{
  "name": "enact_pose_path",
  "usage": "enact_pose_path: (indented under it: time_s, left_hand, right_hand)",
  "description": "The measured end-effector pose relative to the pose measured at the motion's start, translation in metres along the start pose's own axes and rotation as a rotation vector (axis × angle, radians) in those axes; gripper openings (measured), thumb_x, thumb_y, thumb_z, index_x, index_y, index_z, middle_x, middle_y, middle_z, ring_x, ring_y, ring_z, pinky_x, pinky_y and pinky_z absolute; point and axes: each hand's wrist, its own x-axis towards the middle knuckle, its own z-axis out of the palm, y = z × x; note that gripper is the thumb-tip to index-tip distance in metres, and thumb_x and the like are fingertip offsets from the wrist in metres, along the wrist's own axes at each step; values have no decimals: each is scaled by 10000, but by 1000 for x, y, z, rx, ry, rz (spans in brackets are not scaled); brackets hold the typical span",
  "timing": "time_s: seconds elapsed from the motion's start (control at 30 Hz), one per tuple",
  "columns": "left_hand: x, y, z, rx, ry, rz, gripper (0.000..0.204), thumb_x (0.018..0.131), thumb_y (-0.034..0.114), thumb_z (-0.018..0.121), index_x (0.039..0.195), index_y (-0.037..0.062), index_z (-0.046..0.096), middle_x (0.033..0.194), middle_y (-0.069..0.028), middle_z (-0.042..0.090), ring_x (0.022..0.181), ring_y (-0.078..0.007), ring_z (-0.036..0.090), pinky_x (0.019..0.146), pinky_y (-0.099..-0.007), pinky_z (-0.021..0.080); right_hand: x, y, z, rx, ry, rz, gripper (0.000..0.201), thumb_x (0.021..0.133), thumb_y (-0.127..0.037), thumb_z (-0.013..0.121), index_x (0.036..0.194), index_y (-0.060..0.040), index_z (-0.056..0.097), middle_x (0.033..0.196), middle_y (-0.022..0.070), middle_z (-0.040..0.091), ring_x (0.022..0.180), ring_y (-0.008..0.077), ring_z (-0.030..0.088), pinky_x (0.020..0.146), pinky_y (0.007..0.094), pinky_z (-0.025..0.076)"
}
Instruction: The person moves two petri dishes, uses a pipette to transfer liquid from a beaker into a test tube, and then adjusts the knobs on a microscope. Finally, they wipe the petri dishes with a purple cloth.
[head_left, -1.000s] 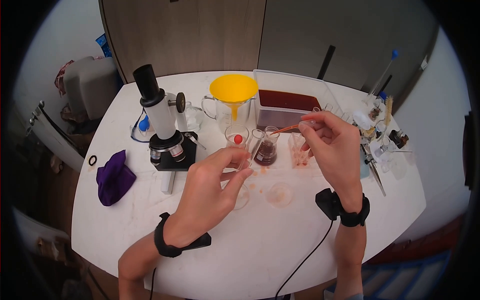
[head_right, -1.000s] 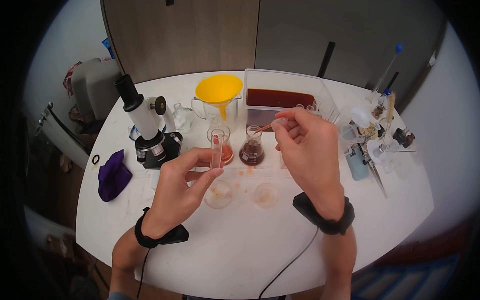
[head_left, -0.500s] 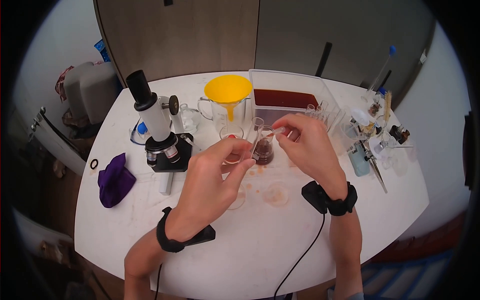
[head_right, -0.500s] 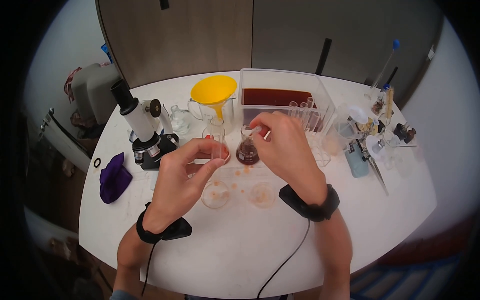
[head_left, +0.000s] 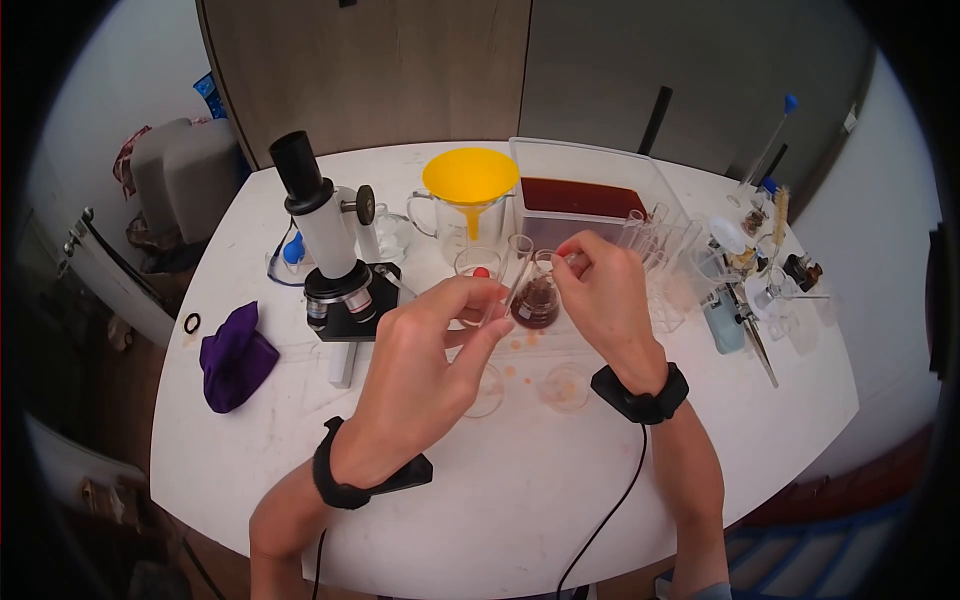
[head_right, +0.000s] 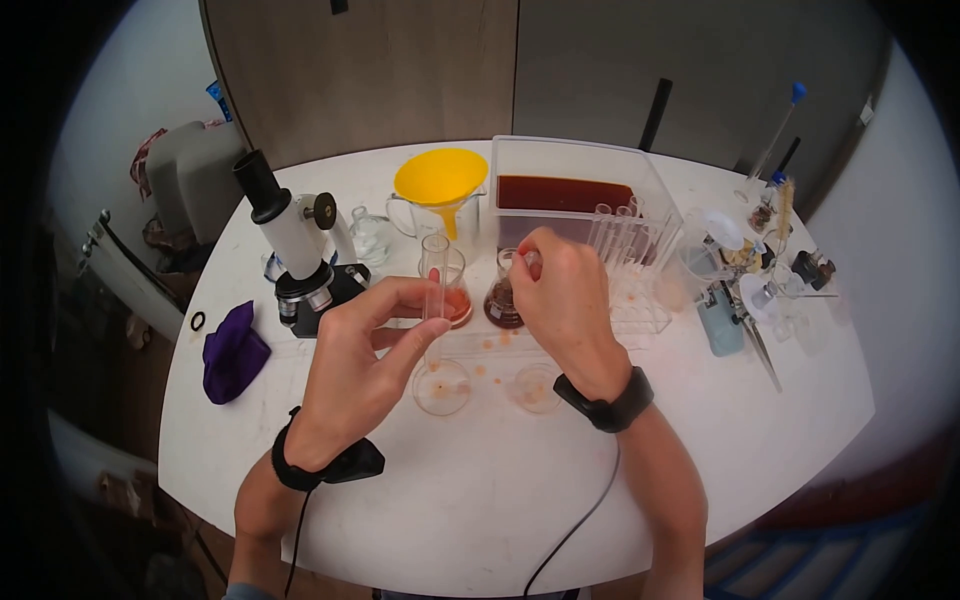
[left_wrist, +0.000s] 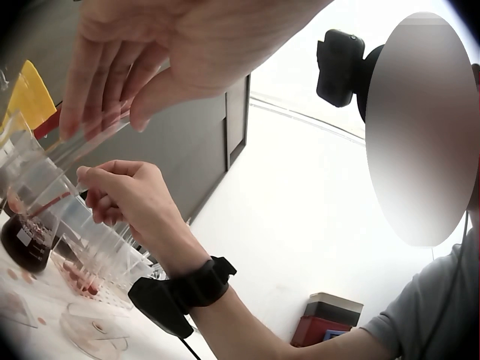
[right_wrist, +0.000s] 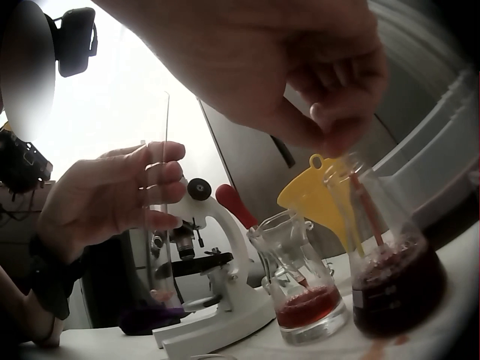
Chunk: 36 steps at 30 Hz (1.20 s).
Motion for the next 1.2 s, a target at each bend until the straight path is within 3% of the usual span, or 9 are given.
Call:
enact_pose_path:
  time_s: [0.13,0.2,0.3,0.47,0.57,0.83,0.87,0.9,1.2]
  left_hand:
    - [-1,-1,0,0,-6,0,217,982,15,654,1190,-46,647,1158,-129,741,1069,-195,717,886,-338,612]
    - [0,-5,3,-66,60,37,216,944,29,702,1134,-69,670,1074,-189,735,935,-249,745,824,-365,626]
    - [0,-4,2,-63,53,17,213,943,27,701,1131,-69,670,1071,-190,735,934,-248,745,820,-363,626]
    - [1,-6,2,-51,57,17,209,943,24,698,1128,-70,669,1069,-191,735,928,-248,743,815,-362,626]
    - [2,-8,4,-40,52,12,208,943,20,694,1128,-72,668,1069,-193,735,925,-249,743,812,-362,626]
    - [2,-9,4,5,30,-25,217,935,21,699,1124,-79,671,1051,-197,738,934,-252,747,801,-355,626]
    - [2,-10,4,28,10,-26,238,947,25,694,1166,-64,669,1058,-161,747,951,-214,739,800,-337,626]
    - [1,-10,5,52,-11,-28,262,959,30,690,1208,-49,667,1066,-125,757,968,-177,732,799,-319,625]
    - [1,-11,5,56,-6,-28,272,952,32,705,1211,-44,669,1034,-114,756,954,-172,733,788,-312,621]
  right_hand:
    - [-1,4,1,7,1,-4,121,858,-38,703,910,70,690,723,223,686,663,357,701,634,396,546]
    - [-2,10,2,20,8,-22,119,855,-34,702,920,65,693,726,218,687,662,354,700,635,389,547]
    - [-2,12,-2,76,-23,6,130,861,-30,698,955,61,695,741,197,701,642,312,698,631,364,546]
    - [-3,-7,-35,188,14,124,139,891,-53,715,982,52,708,743,86,714,623,109,653,600,259,521]
    - [-5,-25,-52,262,47,168,113,911,-43,712,988,40,709,777,50,709,643,63,632,599,210,501]
    - [-11,-40,-72,288,118,93,109,918,-13,714,1015,36,704,793,26,692,661,36,608,603,180,486]
    - [-11,-41,-73,291,138,82,111,917,-12,715,1017,37,704,791,25,689,659,36,607,602,180,485]
    - [-11,-40,-73,291,139,82,111,917,-12,715,1017,37,704,791,25,689,659,36,607,602,180,485]
    - [-8,-33,-69,317,63,142,119,926,-12,710,1030,44,697,820,37,703,649,59,628,589,186,493]
